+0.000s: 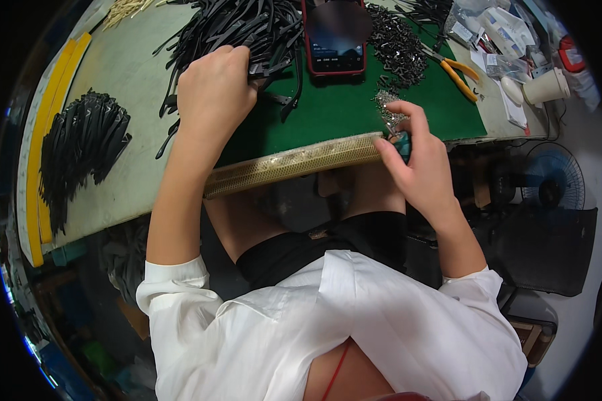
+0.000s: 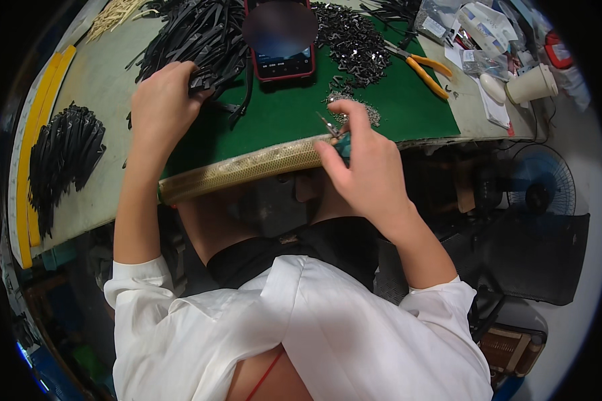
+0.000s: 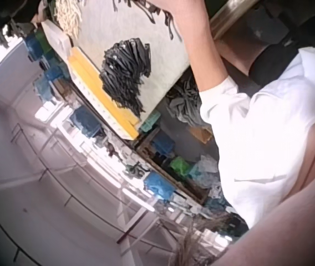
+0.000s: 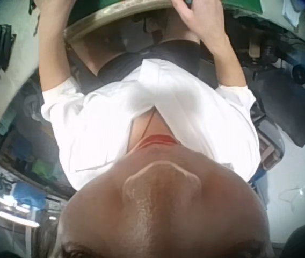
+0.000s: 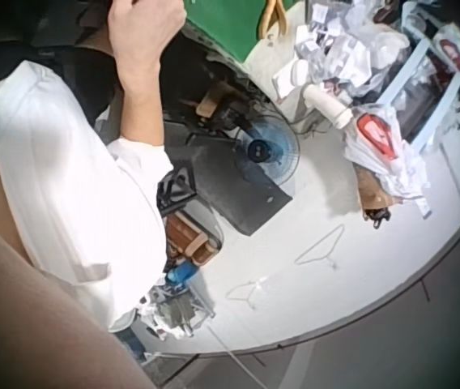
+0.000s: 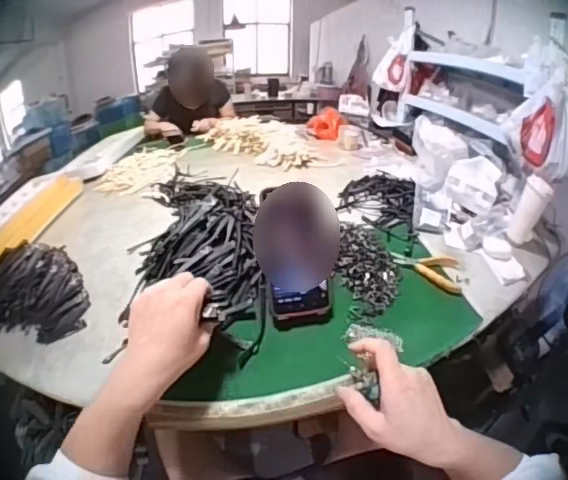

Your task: The person repeatedly picks up black cables and small metallic components from a green workbench, inserts the components into the cable ends, and places the assembled units back on the table. The process is continuous and repetitive throughout the clip.

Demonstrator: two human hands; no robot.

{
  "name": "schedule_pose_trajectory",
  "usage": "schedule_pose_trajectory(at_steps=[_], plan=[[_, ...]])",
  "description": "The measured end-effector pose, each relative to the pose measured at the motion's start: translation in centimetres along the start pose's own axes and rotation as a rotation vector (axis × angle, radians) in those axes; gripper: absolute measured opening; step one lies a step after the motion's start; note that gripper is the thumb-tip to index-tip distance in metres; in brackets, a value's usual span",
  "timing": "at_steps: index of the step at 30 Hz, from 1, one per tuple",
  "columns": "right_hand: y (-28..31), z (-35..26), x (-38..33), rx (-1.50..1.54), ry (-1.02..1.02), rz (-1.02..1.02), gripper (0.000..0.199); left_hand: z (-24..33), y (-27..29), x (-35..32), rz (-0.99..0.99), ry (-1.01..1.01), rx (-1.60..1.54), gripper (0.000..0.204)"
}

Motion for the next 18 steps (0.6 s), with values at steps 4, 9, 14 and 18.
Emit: schedule_pose_trajectory(at_steps=[4, 9, 14, 18], plan=[[1.6, 1.9, -0.2, 0.006, -0.085, 0.015, 0.046, -0.6, -2.7, 0.4, -0.155, 0.002, 0.119, 0.013], [2.6, 3.9, -0.1, -0.092, -0.083, -0.079, 0.044, 0.4, -2.3, 0.5, -0.205, -0.075, 0.095, 0.017], [2.0, 4.3, 0.2, -0.190, 0.020, -0.302, 0.033, -0.5, 1.3, 0.7, -0.098, -0.043, -0.091, 0.031], [1.6, 3.8, 0.6, -0.238, 0.080, -0.367, 0.028, -0.2, 3.7, -0.3, 0.014, 0.049, -0.685, 0.040]])
Point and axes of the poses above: each hand's wrist, its own x-axis towards the middle knuckle, its own y-axis out of the back of the hand, z = x × y, the point moved 10 cm from there along x, towards the middle knuckle, and after that the axes turned 1 degree about -x, right-handed, at the moved point
